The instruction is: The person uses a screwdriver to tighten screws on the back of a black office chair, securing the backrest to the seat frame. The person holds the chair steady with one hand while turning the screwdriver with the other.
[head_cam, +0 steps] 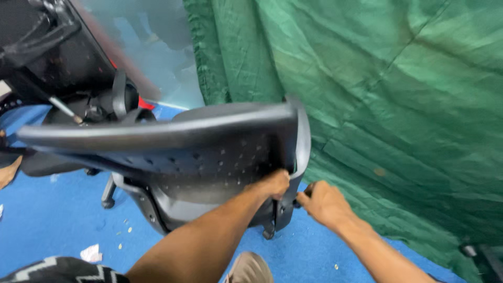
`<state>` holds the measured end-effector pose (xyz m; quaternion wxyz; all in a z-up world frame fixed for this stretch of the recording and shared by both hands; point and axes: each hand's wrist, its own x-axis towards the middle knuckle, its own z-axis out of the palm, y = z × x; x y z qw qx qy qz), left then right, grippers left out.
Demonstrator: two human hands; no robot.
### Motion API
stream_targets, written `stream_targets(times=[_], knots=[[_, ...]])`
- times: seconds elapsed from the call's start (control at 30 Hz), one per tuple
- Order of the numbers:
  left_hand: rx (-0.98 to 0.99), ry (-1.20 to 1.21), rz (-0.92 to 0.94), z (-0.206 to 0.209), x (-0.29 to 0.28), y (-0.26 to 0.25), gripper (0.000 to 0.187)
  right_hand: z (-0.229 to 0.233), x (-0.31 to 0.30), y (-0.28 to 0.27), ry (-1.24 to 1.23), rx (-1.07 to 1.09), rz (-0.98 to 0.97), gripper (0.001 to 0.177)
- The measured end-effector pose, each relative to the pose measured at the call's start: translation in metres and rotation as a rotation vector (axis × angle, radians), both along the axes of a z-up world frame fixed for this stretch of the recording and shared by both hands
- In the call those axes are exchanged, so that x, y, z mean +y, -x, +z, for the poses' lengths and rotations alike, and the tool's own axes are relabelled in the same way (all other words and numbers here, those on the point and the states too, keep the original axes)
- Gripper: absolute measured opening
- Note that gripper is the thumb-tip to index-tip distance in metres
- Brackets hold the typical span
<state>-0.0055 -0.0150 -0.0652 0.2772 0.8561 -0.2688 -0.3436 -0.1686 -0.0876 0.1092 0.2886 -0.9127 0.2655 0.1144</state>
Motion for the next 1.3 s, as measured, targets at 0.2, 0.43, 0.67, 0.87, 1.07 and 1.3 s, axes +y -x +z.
stream_targets(times=[0.2, 0.43, 0.67, 0.87, 1.07, 1.3], knots=[[-0.357, 0.265, 0.023, -0.001, 0.007, -0.011, 0.025, 0.0, -0.026, 0.001, 0.038, 0.022, 0.056, 0.043], [-0.525, 0.421, 0.072, 0.032, 0.013, 0.01, 0.033, -0.003, -0.037, -0.003, 0.106, 0.005, 0.088, 0.037], [-0.681, 0.562, 0.148, 0.026, 0.019, 0.026, 0.037, -0.018, -0.057, -0.014, 0.009, -0.097, 0.079, 0.038], [-0.57, 0.421, 0.305, 0.05, 0.017, 0.045, 0.039, -0.025, -0.073, -0.005, -0.034, -0.16, 0.148, 0.034], [-0.712, 0.442, 0.385, 0.048, 0.008, 0.058, 0.038, -0.053, -0.101, 0.015, -0.159, -0.234, 0.235, 0.032], [-0.609, 0.62, 0.281, 0.038, 0.011, 0.042, 0.025, -0.055, -0.111, 0.034, -0.152, -0.522, 0.305, 0.036]])
